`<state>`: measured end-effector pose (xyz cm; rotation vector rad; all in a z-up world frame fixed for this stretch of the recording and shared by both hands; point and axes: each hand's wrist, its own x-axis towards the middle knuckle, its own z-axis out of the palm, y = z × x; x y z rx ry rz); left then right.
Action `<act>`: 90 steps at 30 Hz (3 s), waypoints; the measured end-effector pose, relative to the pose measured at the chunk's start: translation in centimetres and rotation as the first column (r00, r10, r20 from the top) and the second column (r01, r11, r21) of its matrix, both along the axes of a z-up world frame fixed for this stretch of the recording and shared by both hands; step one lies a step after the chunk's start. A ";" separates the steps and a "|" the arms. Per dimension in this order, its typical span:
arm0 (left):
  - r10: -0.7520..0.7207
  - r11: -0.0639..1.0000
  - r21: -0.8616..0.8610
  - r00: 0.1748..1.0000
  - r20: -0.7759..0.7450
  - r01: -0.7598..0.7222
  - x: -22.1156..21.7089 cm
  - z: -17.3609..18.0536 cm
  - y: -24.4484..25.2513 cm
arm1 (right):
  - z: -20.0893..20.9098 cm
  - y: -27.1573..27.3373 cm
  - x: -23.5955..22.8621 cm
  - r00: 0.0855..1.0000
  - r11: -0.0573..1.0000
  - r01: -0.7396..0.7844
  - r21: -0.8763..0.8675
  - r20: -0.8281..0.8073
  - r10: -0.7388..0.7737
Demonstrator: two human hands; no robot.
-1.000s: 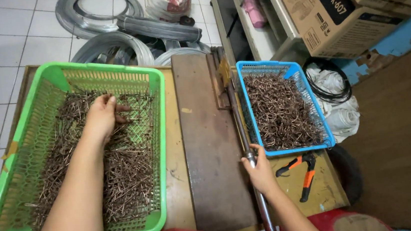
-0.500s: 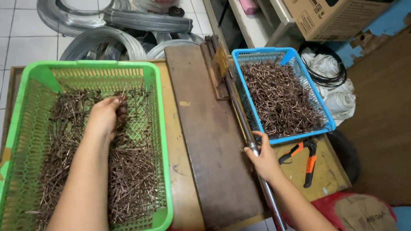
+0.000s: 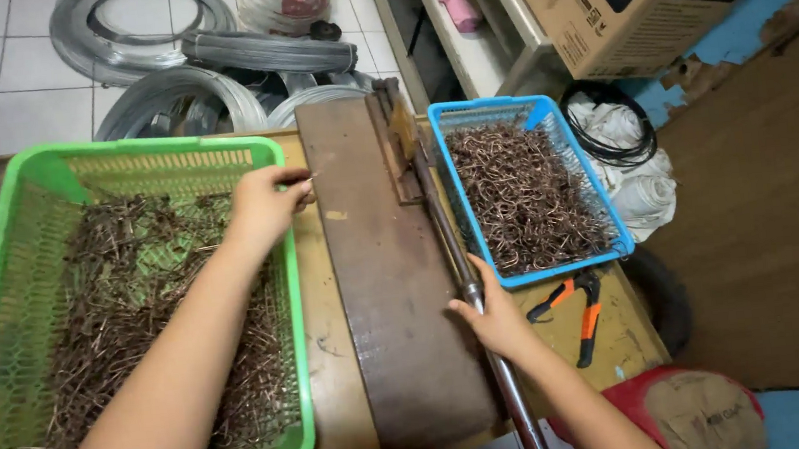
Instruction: Manually bending small metal wire pieces using a lever-operated jig and sorting them into baskets.
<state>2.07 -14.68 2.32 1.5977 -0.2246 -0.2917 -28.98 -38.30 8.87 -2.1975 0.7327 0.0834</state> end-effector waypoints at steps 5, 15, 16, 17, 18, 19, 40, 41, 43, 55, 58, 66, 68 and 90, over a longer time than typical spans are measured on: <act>-0.113 0.932 0.361 0.976 0.183 0.041 4.5 -5.6 -9.3 | 8.2 0.6 0.2 0.985 0.997 -0.056 -0.054 -0.164 0.046; -0.099 0.883 0.466 0.993 0.065 0.058 7.3 -6.4 -15.1 | 14.3 1.2 1.1 0.976 0.998 -0.062 -0.022 -0.212 0.056; -0.103 0.886 0.460 0.993 0.064 0.062 7.5 -6.2 -15.5 | 13.9 0.9 1.2 0.976 0.998 -0.058 -0.028 -0.213 0.051; -0.130 0.879 0.471 0.989 0.075 0.079 7.7 -5.9 -15.8 | 13.5 0.6 1.2 0.974 0.997 -0.076 -0.027 -0.216 0.068; -0.155 0.868 0.486 0.985 0.079 0.098 7.7 -6.0 -15.8 | 12.9 0.5 1.2 0.971 0.995 -0.095 -0.019 -0.224 0.088; -0.158 0.869 0.485 0.985 0.073 0.104 7.1 -5.5 -16.2 | 12.8 0.4 1.2 0.969 0.996 -0.092 -0.019 -0.230 0.085; -0.107 0.981 -0.173 0.989 -0.100 0.089 5.9 -8.3 -18.8 | 6.4 1.6 0.3 0.959 0.995 0.084 0.060 -0.277 -0.064; -0.099 0.978 -0.195 0.989 -0.111 0.076 6.2 -8.9 -18.9 | 6.0 1.5 0.3 0.966 0.994 0.084 0.074 -0.252 -0.063; -0.093 0.973 -0.219 0.988 -0.120 0.065 6.5 -9.0 -19.2 | 5.3 1.1 0.3 0.972 0.993 0.087 0.086 -0.224 -0.066; -0.078 0.985 -0.163 0.990 -0.116 0.058 5.5 -6.9 -18.4 | 3.6 1.8 0.6 0.971 0.998 0.064 0.020 -0.232 -0.058; -0.132 0.980 -0.163 0.984 -0.121 0.112 3.6 -4.3 -17.3 | 4.4 2.1 0.6 0.969 0.999 0.051 0.002 -0.242 -0.049; -0.528 0.841 0.529 -0.041 0.848 0.110 -9.7 6.0 -20.5 | 3.1 1.4 1.1 0.990 0.992 -0.041 -0.118 -0.140 0.024; -0.750 0.642 0.747 -0.063 0.659 0.171 -11.3 7.2 -20.2 | 1.7 1.1 0.9 0.993 0.990 -0.032 -0.141 -0.118 0.015; -0.852 0.485 0.856 -0.124 0.508 0.179 -12.2 4.0 -21.3 | 0.2 1.3 1.9 0.960 0.991 0.059 -0.117 -0.266 -0.089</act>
